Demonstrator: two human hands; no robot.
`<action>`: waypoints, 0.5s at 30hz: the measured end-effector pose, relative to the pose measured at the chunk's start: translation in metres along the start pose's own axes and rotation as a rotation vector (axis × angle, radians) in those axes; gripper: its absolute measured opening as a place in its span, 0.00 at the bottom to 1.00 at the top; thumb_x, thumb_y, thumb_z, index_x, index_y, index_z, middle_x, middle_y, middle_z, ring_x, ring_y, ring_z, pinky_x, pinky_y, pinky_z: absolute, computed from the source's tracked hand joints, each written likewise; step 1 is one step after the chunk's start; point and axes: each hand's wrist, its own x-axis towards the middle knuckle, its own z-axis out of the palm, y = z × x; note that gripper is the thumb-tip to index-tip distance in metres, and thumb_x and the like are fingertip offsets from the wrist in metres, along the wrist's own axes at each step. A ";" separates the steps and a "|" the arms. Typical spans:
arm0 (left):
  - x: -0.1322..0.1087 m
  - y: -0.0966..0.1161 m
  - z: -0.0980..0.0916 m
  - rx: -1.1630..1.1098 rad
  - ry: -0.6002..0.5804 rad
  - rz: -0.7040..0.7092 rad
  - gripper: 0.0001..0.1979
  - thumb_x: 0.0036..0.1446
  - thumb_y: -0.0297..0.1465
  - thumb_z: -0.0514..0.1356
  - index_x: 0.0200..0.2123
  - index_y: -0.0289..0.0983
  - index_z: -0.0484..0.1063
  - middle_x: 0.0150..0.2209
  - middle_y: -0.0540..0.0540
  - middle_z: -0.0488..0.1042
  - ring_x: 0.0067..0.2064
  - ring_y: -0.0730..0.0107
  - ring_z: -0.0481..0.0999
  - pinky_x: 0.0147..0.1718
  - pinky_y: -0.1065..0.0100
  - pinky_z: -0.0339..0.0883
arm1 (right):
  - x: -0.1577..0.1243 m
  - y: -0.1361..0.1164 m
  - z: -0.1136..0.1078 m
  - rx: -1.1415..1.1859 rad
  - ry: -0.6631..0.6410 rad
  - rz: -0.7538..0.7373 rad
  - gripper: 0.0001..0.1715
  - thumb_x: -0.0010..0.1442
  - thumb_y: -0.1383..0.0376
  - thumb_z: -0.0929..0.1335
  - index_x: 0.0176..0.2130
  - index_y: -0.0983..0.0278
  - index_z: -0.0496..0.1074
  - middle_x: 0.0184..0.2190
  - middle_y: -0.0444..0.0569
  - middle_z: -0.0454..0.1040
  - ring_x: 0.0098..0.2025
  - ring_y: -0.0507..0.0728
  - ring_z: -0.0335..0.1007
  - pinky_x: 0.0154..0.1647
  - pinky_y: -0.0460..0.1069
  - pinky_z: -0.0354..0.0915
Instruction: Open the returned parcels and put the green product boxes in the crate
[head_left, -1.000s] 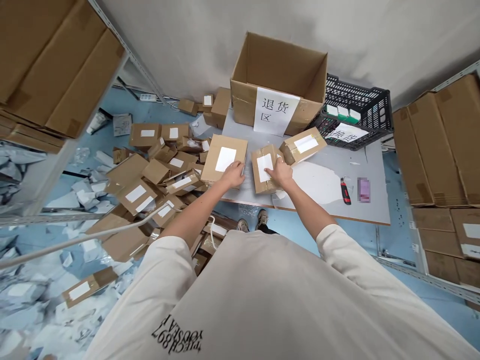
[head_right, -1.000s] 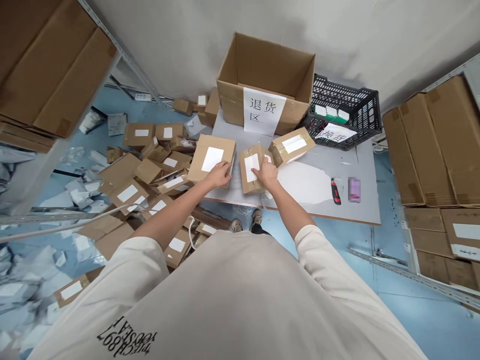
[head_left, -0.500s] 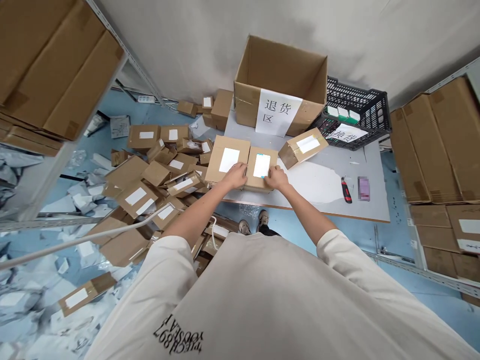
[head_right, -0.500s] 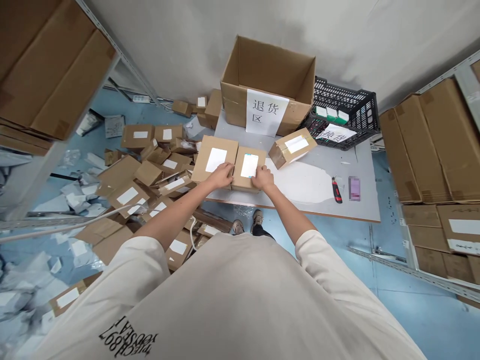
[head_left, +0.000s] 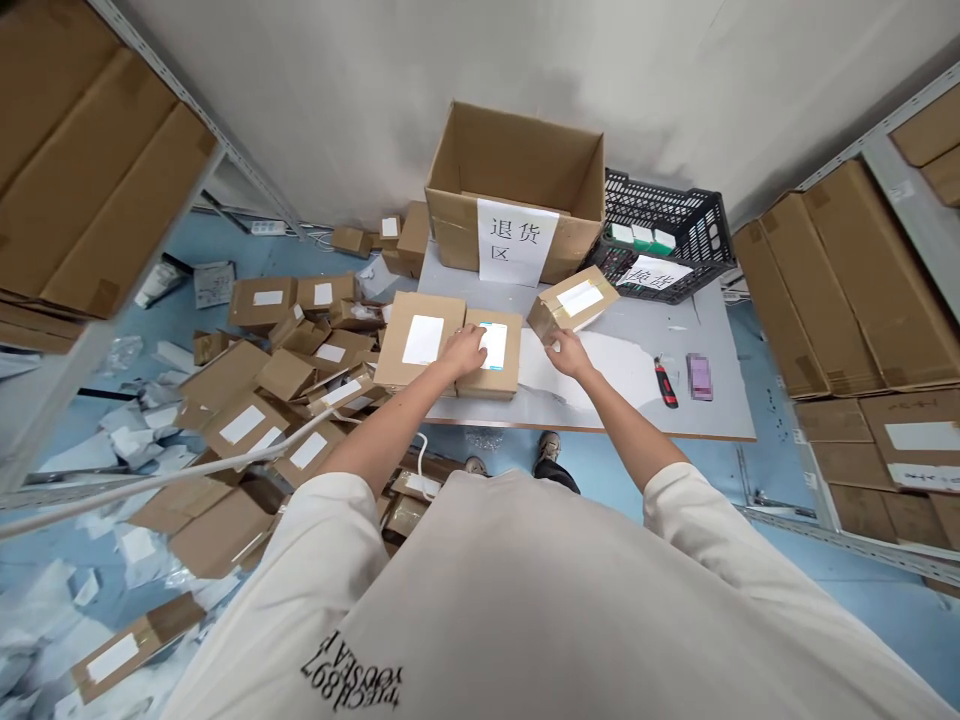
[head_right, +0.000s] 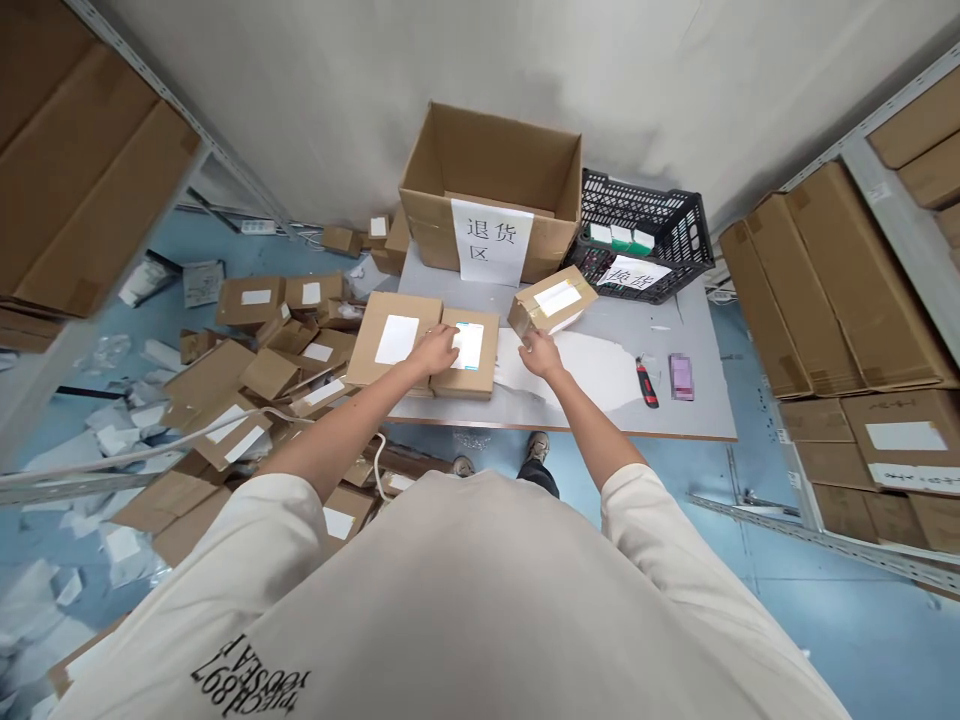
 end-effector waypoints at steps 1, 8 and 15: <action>0.008 0.011 0.003 -0.004 0.006 0.015 0.34 0.62 0.30 0.64 0.72 0.37 0.74 0.70 0.30 0.75 0.74 0.34 0.72 0.77 0.40 0.65 | 0.005 0.015 -0.006 0.009 0.028 0.002 0.26 0.70 0.62 0.68 0.62 0.66 0.81 0.66 0.65 0.78 0.70 0.72 0.73 0.77 0.65 0.68; 0.072 0.095 0.035 -0.116 -0.001 -0.022 0.33 0.67 0.29 0.60 0.74 0.35 0.71 0.74 0.31 0.72 0.76 0.44 0.72 0.78 0.52 0.66 | 0.054 0.130 -0.042 0.242 0.182 -0.032 0.25 0.65 0.57 0.71 0.58 0.63 0.81 0.63 0.65 0.79 0.70 0.77 0.71 0.80 0.73 0.63; 0.123 0.152 0.076 -0.270 0.118 -0.203 0.39 0.63 0.28 0.63 0.78 0.35 0.65 0.78 0.28 0.64 0.81 0.37 0.65 0.81 0.41 0.60 | 0.117 0.200 -0.066 0.311 0.085 0.018 0.42 0.62 0.56 0.74 0.71 0.66 0.74 0.80 0.67 0.64 0.84 0.78 0.55 0.86 0.73 0.53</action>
